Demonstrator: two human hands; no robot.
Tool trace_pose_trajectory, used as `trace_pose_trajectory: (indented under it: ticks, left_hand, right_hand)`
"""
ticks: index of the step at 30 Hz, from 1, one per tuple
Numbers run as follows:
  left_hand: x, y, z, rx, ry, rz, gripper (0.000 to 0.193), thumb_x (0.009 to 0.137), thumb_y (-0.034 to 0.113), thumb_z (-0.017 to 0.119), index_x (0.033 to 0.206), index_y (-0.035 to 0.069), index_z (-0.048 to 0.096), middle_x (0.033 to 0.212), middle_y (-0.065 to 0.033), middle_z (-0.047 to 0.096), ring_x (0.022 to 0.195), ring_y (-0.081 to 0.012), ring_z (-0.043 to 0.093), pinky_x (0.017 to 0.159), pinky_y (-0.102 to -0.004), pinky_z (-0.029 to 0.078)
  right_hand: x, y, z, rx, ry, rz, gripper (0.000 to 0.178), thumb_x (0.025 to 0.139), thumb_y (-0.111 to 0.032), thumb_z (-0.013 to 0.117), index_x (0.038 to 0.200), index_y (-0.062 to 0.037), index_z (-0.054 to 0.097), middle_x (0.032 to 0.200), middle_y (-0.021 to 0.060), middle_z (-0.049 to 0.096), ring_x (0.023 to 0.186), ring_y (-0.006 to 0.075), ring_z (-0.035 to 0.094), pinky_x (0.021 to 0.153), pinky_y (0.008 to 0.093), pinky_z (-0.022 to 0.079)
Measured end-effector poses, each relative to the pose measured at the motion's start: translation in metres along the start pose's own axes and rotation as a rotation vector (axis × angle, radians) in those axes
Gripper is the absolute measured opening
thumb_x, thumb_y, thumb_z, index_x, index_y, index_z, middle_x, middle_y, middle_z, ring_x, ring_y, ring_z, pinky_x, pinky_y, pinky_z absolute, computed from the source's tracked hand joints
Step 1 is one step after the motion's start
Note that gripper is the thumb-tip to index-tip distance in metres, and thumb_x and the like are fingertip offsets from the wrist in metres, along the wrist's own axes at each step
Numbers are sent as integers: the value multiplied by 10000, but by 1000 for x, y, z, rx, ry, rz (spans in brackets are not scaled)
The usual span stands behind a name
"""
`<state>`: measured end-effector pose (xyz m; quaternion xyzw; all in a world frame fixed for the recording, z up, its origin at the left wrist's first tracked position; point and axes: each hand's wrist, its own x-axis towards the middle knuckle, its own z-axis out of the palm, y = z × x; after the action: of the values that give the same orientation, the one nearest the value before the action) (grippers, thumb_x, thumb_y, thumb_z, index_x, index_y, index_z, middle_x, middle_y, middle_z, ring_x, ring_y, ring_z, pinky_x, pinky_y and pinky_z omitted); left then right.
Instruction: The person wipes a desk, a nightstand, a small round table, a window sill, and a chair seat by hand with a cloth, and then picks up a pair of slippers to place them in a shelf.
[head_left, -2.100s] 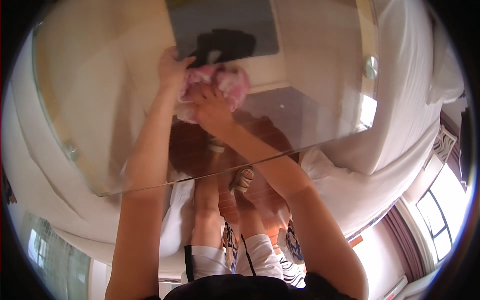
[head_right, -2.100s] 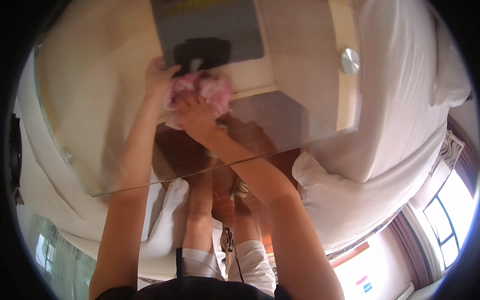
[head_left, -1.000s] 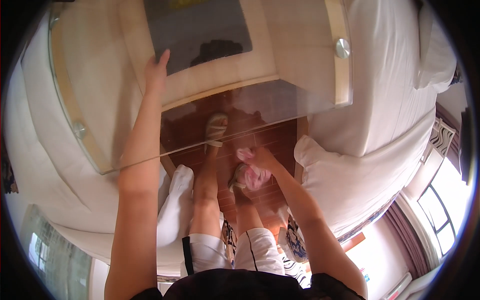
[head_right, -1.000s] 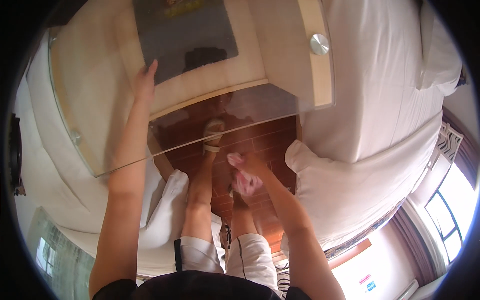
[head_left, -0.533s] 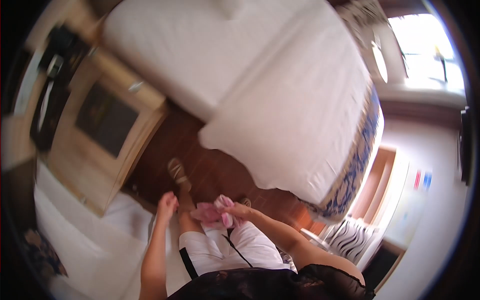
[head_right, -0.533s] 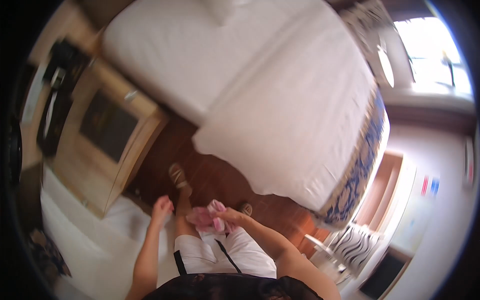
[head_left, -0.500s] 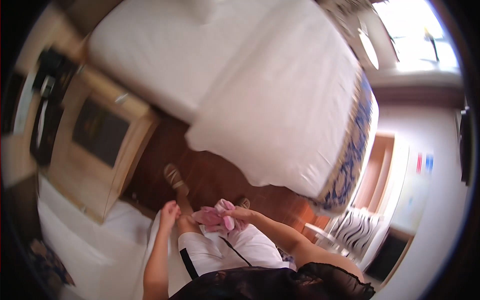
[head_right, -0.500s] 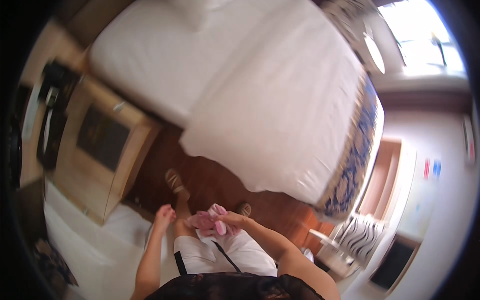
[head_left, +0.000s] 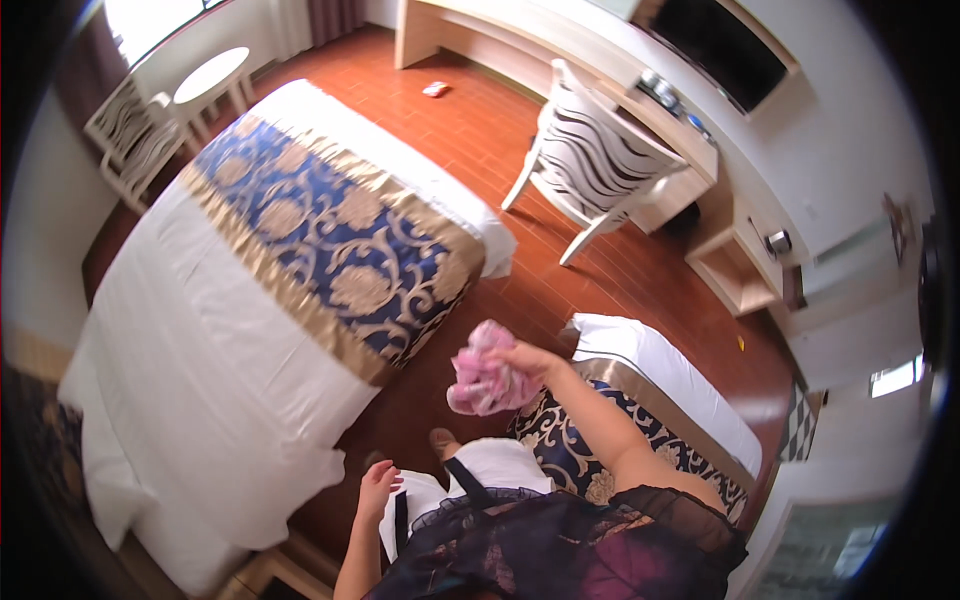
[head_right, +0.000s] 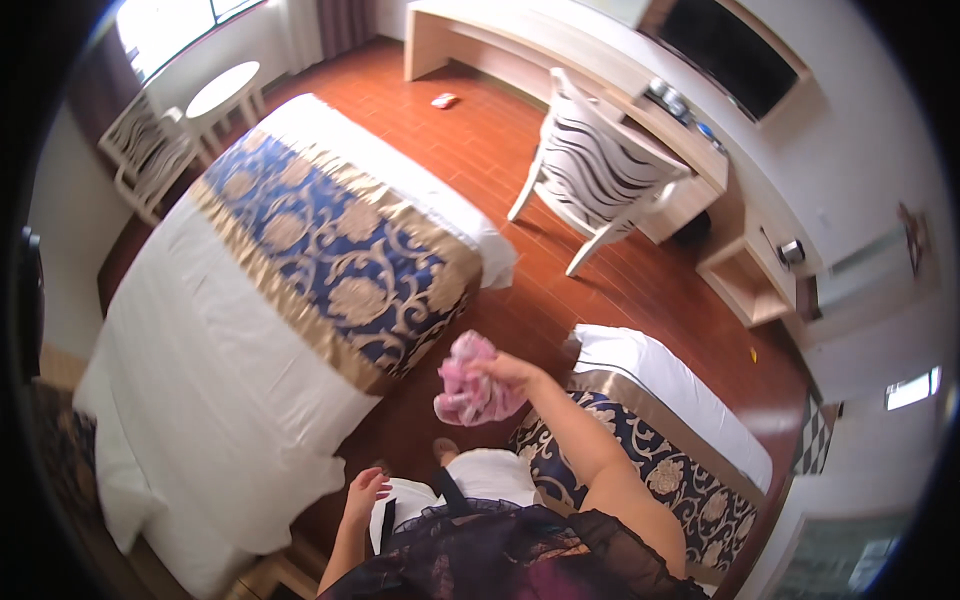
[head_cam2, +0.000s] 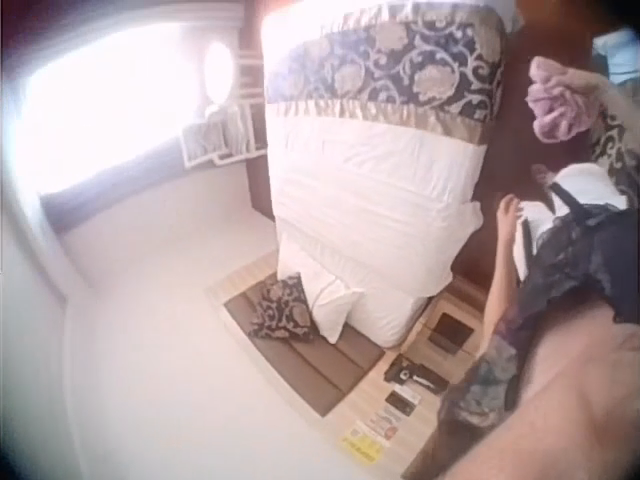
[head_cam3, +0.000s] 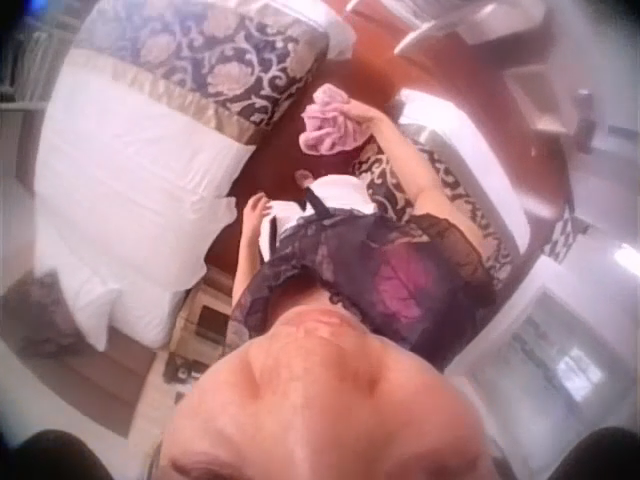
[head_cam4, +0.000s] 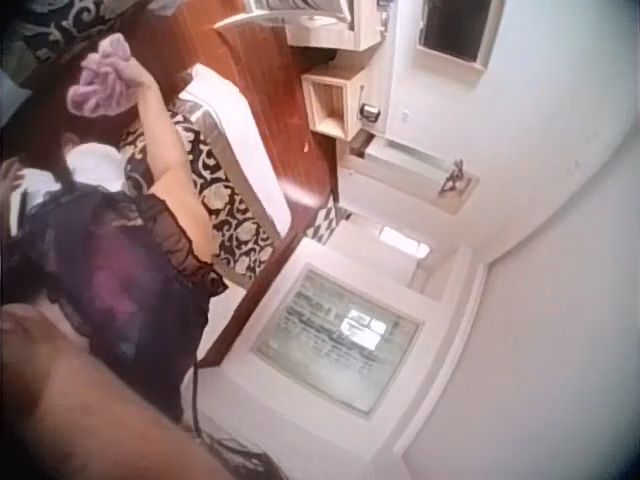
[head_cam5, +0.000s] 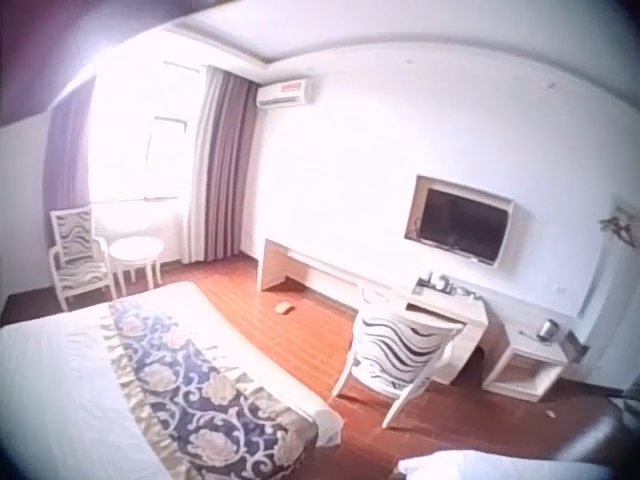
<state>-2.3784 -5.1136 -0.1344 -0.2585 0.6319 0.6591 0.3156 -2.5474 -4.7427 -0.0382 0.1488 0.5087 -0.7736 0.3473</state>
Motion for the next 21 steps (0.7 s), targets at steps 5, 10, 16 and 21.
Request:
trace_pose_trajectory:
  ticks: [5,10,16,21]
  left_hand:
    - [74,151,132,50,-254,-19,328,921,176,528,1200,7,488,1001,-119,613,857,-202,628,746,-306,522]
    - [170,264,231,-193,-416,-34,425,945,321,495,1278,66,426,1017,-134,607,899,-251,624,785,-373,523]
    - [317,393,434,-807,-989,-452,549,953,404,421,1390,87,321,1387,-182,368,1255,-302,412,1025,-434,372]
    - [407,490,506,-463,-1006,90,453,938,306,457,1298,32,433,1297,-132,492,1201,-258,473,1046,-399,367]
  right_hand:
    - [-13,-103,-202,75,386,-245,345,844,-239,637,1113,-37,563,990,88,640,870,182,628,767,333,528]
    - [-15,-252,-199,429,-7,-276,374,901,-286,534,1217,-116,426,1031,131,586,783,226,605,638,356,524]
    - [30,-326,-237,507,2,-664,527,891,-357,575,1296,-124,330,1252,70,439,1156,214,475,973,355,405]
    - [35,-396,-325,118,171,-505,469,932,-301,526,1317,-63,402,1212,52,518,1139,153,467,994,307,363]
